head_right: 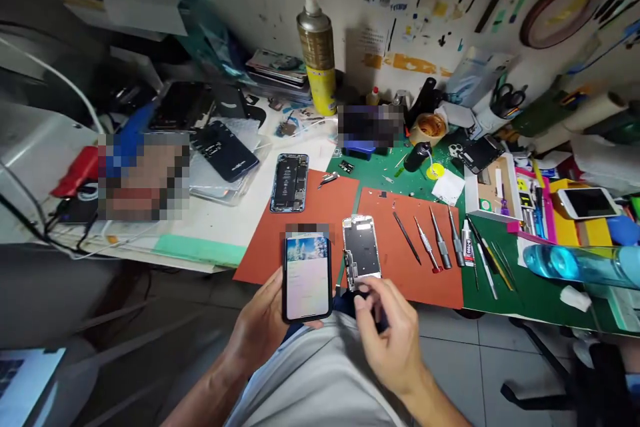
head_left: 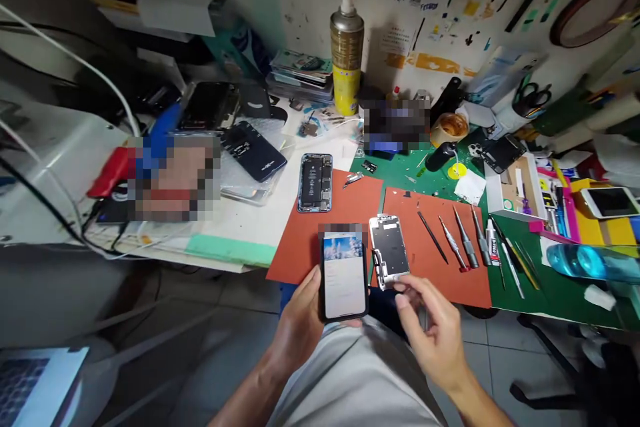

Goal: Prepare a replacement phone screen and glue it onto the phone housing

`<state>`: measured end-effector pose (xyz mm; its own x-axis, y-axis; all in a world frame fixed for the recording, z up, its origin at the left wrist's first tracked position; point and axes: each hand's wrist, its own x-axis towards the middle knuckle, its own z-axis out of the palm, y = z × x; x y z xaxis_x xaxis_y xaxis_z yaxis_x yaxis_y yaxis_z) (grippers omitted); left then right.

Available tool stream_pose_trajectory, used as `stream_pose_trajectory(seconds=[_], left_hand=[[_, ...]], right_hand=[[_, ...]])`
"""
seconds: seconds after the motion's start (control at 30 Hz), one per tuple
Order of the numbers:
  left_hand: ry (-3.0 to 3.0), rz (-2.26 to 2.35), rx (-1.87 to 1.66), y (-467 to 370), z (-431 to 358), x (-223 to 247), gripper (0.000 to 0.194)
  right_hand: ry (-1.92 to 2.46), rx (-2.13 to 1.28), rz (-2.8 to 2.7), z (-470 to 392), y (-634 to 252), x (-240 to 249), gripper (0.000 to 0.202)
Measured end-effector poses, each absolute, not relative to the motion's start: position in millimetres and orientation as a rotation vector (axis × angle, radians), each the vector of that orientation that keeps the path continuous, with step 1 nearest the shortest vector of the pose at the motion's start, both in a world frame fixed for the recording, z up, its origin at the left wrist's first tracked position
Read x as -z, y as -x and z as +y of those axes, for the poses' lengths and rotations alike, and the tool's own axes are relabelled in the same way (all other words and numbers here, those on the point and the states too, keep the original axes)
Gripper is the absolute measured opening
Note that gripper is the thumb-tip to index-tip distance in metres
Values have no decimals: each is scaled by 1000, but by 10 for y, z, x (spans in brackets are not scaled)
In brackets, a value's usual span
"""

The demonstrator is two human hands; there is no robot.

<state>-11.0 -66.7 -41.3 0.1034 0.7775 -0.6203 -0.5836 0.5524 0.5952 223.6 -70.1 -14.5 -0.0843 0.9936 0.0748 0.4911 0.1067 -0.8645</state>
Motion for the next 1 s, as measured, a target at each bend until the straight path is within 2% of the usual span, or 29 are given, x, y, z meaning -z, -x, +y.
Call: stream_pose_trajectory(seconds=[0.2,0.33,1.0], left_hand=[[-201,946,-965,42,-625,249,58],[-195,1004,-1037,1,-620,284,56],[-123,979,-1089,-33,-638,300,50]], right_hand=[[1428,-1488,-1290,-788,-1817,302,50],[1385,-1633,-1073,-799,-1756,367,65],[1326,-1730,-1001,-756,-1739,223,57]])
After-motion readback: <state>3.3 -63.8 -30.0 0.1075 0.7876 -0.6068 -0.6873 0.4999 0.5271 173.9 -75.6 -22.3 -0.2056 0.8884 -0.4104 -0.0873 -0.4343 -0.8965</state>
